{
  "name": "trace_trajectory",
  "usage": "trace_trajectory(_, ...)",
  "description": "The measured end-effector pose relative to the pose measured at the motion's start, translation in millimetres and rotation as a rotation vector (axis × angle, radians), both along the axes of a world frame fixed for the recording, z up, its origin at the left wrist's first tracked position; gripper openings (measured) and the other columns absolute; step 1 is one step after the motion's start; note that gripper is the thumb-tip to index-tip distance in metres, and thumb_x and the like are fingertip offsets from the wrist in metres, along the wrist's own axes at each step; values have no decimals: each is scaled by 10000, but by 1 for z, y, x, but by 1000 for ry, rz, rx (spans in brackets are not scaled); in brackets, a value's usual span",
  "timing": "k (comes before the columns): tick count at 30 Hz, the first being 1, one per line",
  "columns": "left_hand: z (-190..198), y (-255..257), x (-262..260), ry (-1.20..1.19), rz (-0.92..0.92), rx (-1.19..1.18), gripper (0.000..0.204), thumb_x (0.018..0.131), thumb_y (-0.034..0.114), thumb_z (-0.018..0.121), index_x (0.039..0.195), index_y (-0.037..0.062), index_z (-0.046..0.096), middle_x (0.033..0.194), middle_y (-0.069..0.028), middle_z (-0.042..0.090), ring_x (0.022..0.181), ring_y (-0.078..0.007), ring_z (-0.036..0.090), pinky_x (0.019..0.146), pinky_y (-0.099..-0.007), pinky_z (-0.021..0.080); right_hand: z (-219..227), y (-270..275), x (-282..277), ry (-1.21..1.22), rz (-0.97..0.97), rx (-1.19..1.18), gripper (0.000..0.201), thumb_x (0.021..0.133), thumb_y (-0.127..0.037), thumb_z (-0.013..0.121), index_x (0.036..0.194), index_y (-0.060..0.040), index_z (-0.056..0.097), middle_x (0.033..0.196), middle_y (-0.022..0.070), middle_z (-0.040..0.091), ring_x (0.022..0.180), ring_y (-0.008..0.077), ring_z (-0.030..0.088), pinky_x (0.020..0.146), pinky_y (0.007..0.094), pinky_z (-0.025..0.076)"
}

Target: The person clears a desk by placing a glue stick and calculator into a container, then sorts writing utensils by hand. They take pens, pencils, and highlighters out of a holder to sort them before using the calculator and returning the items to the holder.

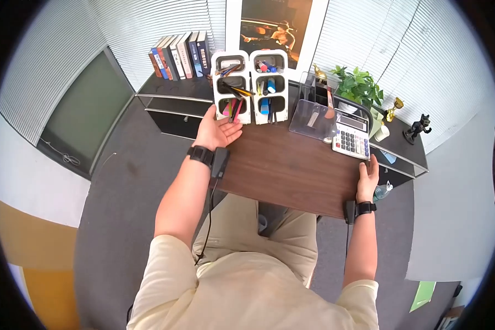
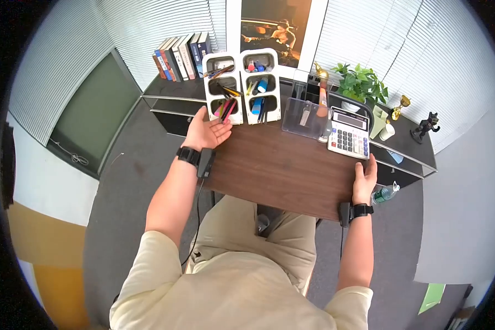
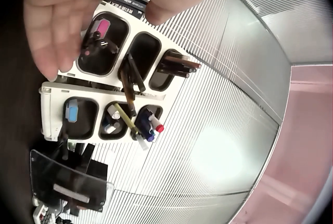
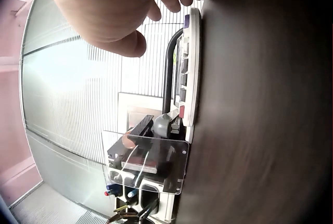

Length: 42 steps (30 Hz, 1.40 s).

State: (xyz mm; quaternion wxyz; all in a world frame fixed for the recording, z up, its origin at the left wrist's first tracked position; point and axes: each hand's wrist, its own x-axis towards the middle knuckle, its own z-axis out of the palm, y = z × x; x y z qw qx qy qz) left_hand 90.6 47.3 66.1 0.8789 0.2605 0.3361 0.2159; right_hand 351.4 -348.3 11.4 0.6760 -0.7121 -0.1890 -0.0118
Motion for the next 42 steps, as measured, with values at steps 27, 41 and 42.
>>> trace_trajectory(27,-21,24,54,-224,-69,-388,599,1031,501,373,1173,-64,514,868,-97,647,677,-158,630,664,-296,590,-11,-2,3,-100,-87,-160,375,881,-31,616,1251,22,586,1192,106,646,1053,167,602,941,280,455)
trace_trajectory(41,-18,12,56,-328,-29,-515,226,989,243,527,917,30,547,651,13,535,519,-94,517,528,-234,498,-7,-1,-1,-112,-110,-233,341,885,-35,607,1221,22,605,1159,115,669,1023,167,619,926,278,464)
trace_trajectory(42,-18,9,56,-334,-15,-512,187,980,219,526,908,47,542,647,33,532,515,-82,508,534,-234,492,-8,-2,-1,-127,-111,-222,338,886,-34,605,1220,23,605,1163,117,669,1035,172,621,936,281,462)
